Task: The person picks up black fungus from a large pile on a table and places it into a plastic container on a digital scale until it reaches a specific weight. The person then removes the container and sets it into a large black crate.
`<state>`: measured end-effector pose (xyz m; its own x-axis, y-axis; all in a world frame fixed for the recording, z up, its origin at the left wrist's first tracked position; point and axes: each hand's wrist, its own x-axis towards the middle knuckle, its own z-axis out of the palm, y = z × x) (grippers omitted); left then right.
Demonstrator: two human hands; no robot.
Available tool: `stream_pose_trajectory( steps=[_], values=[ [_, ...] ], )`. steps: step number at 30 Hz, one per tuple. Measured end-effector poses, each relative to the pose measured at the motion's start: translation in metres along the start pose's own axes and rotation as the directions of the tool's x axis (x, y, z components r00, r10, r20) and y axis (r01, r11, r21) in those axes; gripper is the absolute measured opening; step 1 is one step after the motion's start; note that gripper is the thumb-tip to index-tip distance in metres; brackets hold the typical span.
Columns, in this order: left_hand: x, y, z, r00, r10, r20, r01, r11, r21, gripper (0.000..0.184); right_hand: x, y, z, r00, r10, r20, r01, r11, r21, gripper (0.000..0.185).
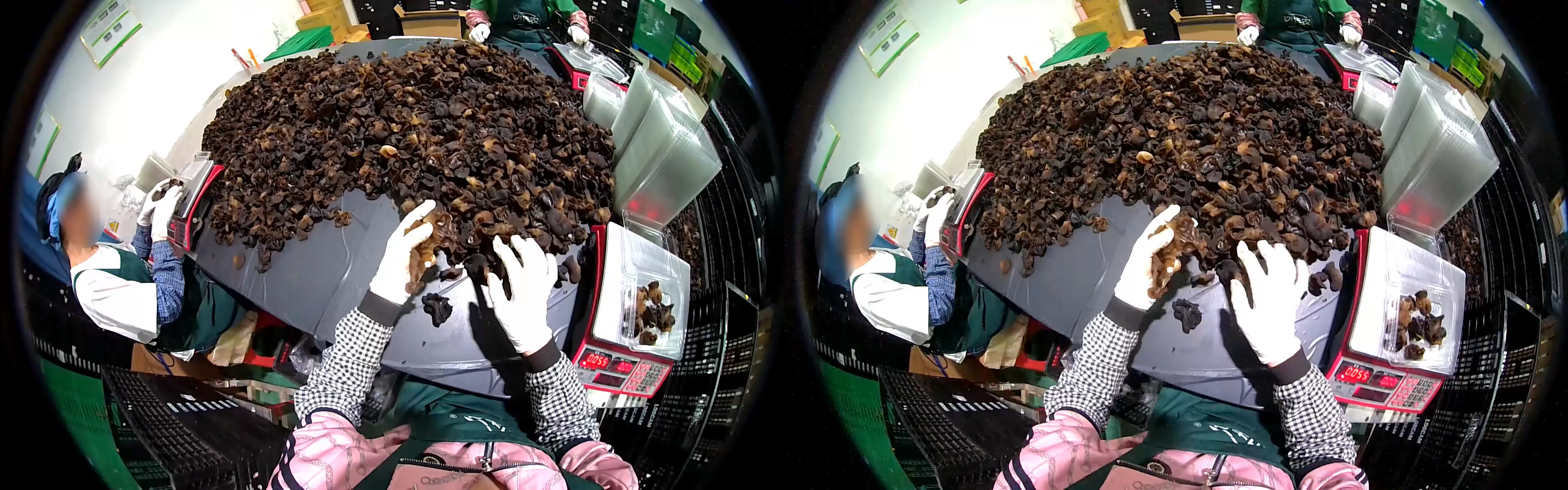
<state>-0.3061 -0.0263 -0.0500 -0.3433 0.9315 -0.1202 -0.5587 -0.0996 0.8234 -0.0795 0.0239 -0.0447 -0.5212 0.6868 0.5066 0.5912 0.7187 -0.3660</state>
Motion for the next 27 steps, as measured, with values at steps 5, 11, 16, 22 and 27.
stream_pose_trajectory(
  steps=[5,11,16,22,27],
  values=[
    [-0.033,-0.01,-0.011,0.982,0.178,-0.068,-0.158,0.96,0.232,0.043,-0.017,-0.005,-0.005,0.996,-0.017,-0.083,0.048,0.918,0.394,0.046],
    [-0.165,0.014,-0.076,0.991,-0.017,-0.131,0.048,0.971,0.235,0.043,-0.084,0.017,-0.024,0.988,0.123,0.093,-0.152,0.879,0.452,0.04],
    [-0.253,-0.005,-0.13,0.939,-0.203,-0.278,0.329,0.765,0.554,0.045,-0.117,0.025,-0.028,0.944,0.251,0.212,-0.328,0.771,0.546,0.031],
    [-0.28,-0.059,-0.204,0.887,-0.031,-0.461,0.424,0.449,0.787,0.052,-0.126,0.024,-0.024,0.917,0.283,0.282,-0.397,0.726,0.562,0.024],
    [-0.233,-0.002,-0.12,0.934,0.103,-0.343,0.323,0.171,0.931,0.024,-0.139,0.021,-0.024,0.877,0.345,0.334,-0.481,0.62,0.62,0.022]
  ],
)
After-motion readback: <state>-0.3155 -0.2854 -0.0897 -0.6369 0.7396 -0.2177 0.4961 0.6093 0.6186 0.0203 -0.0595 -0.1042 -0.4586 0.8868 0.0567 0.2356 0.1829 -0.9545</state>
